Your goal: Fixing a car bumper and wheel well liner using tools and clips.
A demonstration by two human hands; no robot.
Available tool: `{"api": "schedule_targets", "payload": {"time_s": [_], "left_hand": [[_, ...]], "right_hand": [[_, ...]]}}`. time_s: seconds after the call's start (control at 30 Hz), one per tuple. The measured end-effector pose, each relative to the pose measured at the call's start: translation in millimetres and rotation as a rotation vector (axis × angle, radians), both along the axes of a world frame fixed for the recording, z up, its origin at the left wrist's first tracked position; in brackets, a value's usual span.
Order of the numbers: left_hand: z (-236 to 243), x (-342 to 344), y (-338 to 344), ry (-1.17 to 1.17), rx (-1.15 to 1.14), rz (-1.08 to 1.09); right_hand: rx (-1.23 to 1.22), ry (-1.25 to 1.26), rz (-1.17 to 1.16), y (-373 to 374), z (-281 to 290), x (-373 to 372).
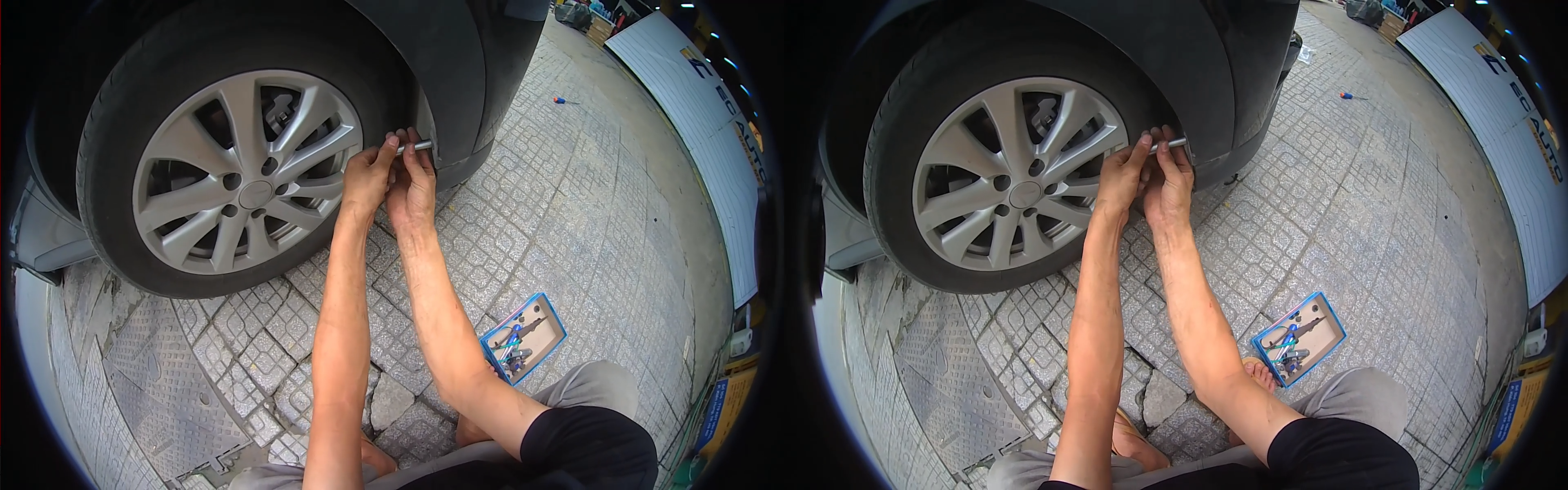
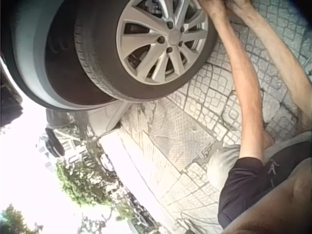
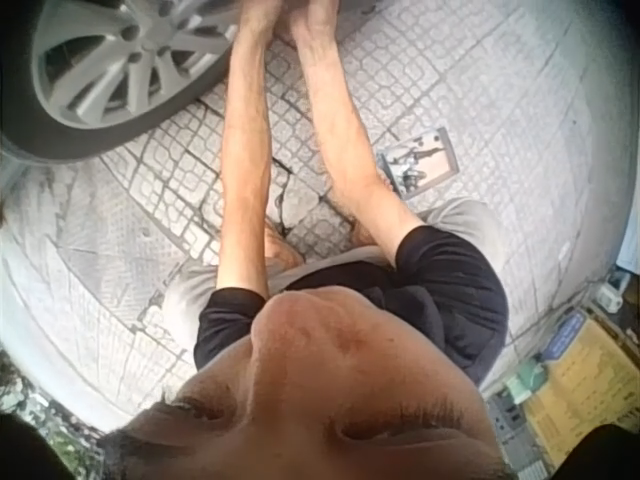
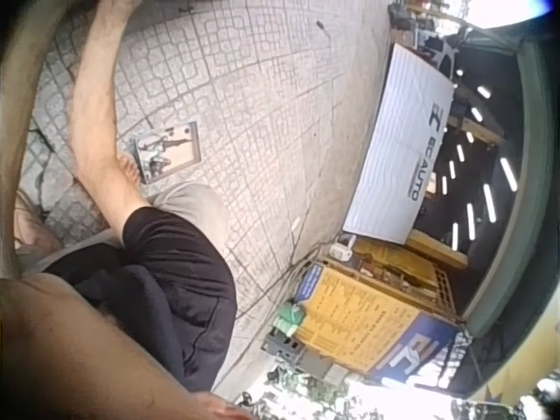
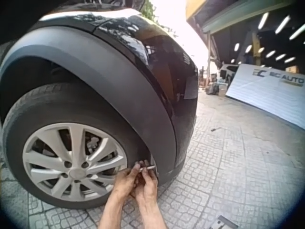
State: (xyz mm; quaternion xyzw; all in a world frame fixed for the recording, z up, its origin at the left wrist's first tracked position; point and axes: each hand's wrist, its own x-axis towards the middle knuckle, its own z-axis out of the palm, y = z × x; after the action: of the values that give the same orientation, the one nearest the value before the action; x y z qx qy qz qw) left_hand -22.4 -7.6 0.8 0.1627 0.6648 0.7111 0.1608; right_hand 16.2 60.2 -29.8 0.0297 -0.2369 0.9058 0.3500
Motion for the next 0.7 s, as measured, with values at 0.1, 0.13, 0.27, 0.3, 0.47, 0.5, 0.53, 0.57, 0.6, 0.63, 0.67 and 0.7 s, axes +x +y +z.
{"api": "schedule_targets", "payload": {"time_s": [0.1, 0.13, 0.27, 0.3, 0.47, 0.5, 0.53, 0.57, 0.6, 0.63, 0.67, 0.7], "left_hand": [[-10, -8, 2, 0.221, 0.029, 0.036], [-13, -8, 3, 0.372, 0.062, 0.056], [-21, 4, 5, 0.392, 0.204, 0.031], [-23, 5, 2, 0.418, 0.164, 0.013], [-24, -4, -1, 0.334, 0.066, 0.194], [-17, 1, 12, 0.239, -0.013, 0.273], [-10, 6, 17, 0.146, -0.101, 0.360], [-10, -5, 10, 0.034, -0.080, 0.270], [6, 3, 3, 0.011, -0.181, 0.175], [17, 6, -3, -0.063, -0.158, 0.115], [25, 8, -8, -0.134, -0.136, 0.061], [29, 6, -12, -0.161, -0.136, 0.024]], "right_hand": [[0.005, 0.096, 0.033, -5, 9, -3], [0.025, 0.126, 0.045, -5, 12, -1], [-0.021, -0.083, 0.019, -2, -6, 1], [-0.032, -0.078, -0.016, -5, -4, 4], [-0.048, -0.222, -0.075, -19, 18, 12], [-0.080, -0.222, -0.085, -11, 18, 16], [-0.118, -0.223, -0.086, -10, 18, 15], [-0.136, -0.182, -0.093, -12, 19, 10], [-0.112, -0.208, -0.057, -11, 13, 10], [-0.106, -0.193, -0.072, -11, 10, 7], [-0.098, -0.175, -0.080, -12, 7, 2], [-0.083, -0.142, -0.017, -10, -2, -2]]}}
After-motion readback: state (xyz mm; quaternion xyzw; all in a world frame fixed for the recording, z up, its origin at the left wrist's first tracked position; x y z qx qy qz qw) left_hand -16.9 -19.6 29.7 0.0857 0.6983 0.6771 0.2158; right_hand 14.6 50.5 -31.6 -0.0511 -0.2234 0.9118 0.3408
